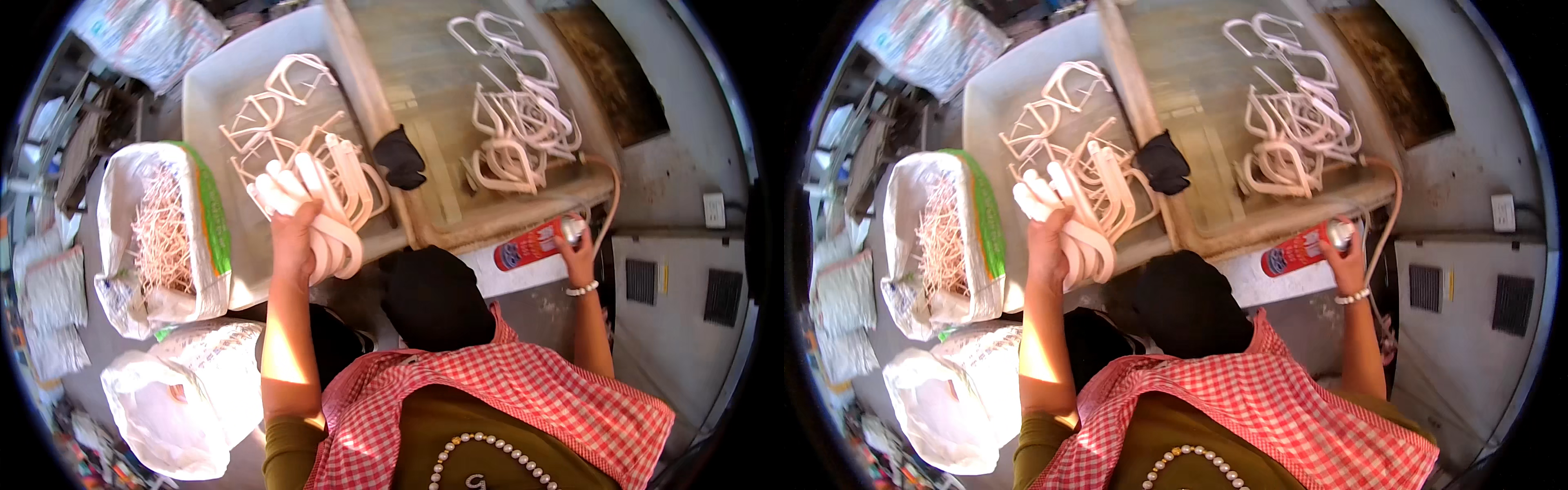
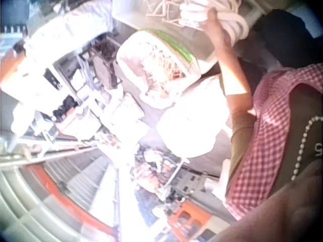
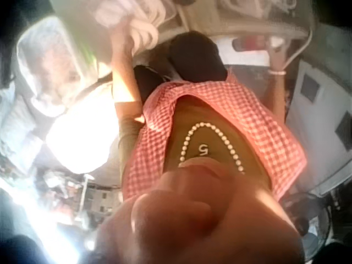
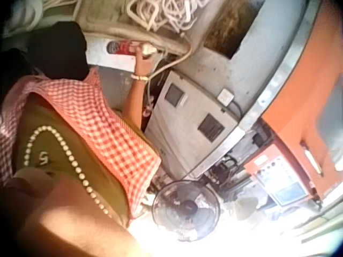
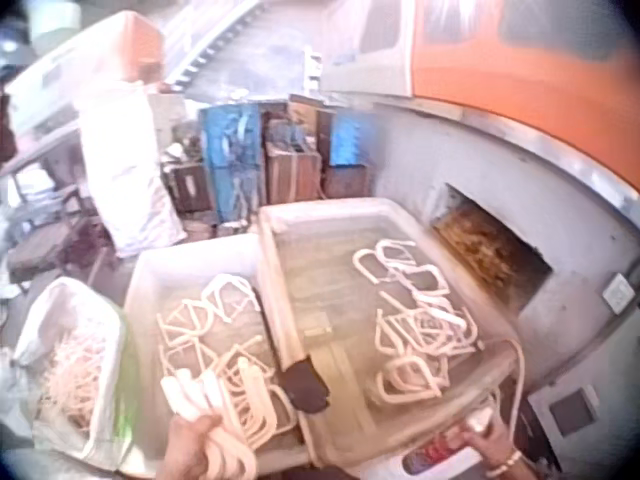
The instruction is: The person assembles plastic hangers by inserting small pegs into the frame slots. They wipe the assembled hangers with a black cloth and occasionally spray them with a can of lubricant. The finished hangers are placed into a white sack.
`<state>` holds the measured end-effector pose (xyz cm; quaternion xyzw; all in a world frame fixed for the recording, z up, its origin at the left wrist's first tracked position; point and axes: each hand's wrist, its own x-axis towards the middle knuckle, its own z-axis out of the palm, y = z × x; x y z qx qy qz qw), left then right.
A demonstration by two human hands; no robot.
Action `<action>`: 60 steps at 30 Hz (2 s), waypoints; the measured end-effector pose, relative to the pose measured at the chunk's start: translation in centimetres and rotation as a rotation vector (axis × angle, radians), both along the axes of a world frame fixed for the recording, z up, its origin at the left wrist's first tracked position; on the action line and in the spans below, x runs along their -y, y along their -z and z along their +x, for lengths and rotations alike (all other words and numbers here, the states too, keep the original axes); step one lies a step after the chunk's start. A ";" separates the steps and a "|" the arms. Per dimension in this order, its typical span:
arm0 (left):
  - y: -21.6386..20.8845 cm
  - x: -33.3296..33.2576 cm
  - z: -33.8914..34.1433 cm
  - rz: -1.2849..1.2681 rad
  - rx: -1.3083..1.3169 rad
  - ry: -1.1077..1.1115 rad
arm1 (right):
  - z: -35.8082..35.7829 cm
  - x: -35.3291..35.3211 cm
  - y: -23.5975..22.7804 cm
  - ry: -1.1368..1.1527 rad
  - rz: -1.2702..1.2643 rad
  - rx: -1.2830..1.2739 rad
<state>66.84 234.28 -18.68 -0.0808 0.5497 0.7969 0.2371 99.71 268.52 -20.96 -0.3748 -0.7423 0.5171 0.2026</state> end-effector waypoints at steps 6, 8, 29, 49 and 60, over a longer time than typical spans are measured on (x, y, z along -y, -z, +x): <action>-2.7 1.0 -2.0 0.038 -0.087 -0.124 | -13.2 0.8 -4.2 -0.205 -0.438 -0.690; -2.5 2.7 -2.9 0.040 -0.131 -0.203 | -19.5 3.3 -5.4 -0.424 -0.638 -0.754; -3.1 11.2 -3.6 0.060 -0.268 -0.413 | -38.0 25.8 -9.2 -1.436 -1.767 -0.437; -4.1 11.8 -2.8 0.093 -0.197 -0.344 | -37.0 28.1 -12.5 -1.381 -0.621 -0.336; -3.3 11.7 -3.1 0.207 -0.292 -0.296 | -38.1 30.3 -13.6 -1.419 -0.366 -0.152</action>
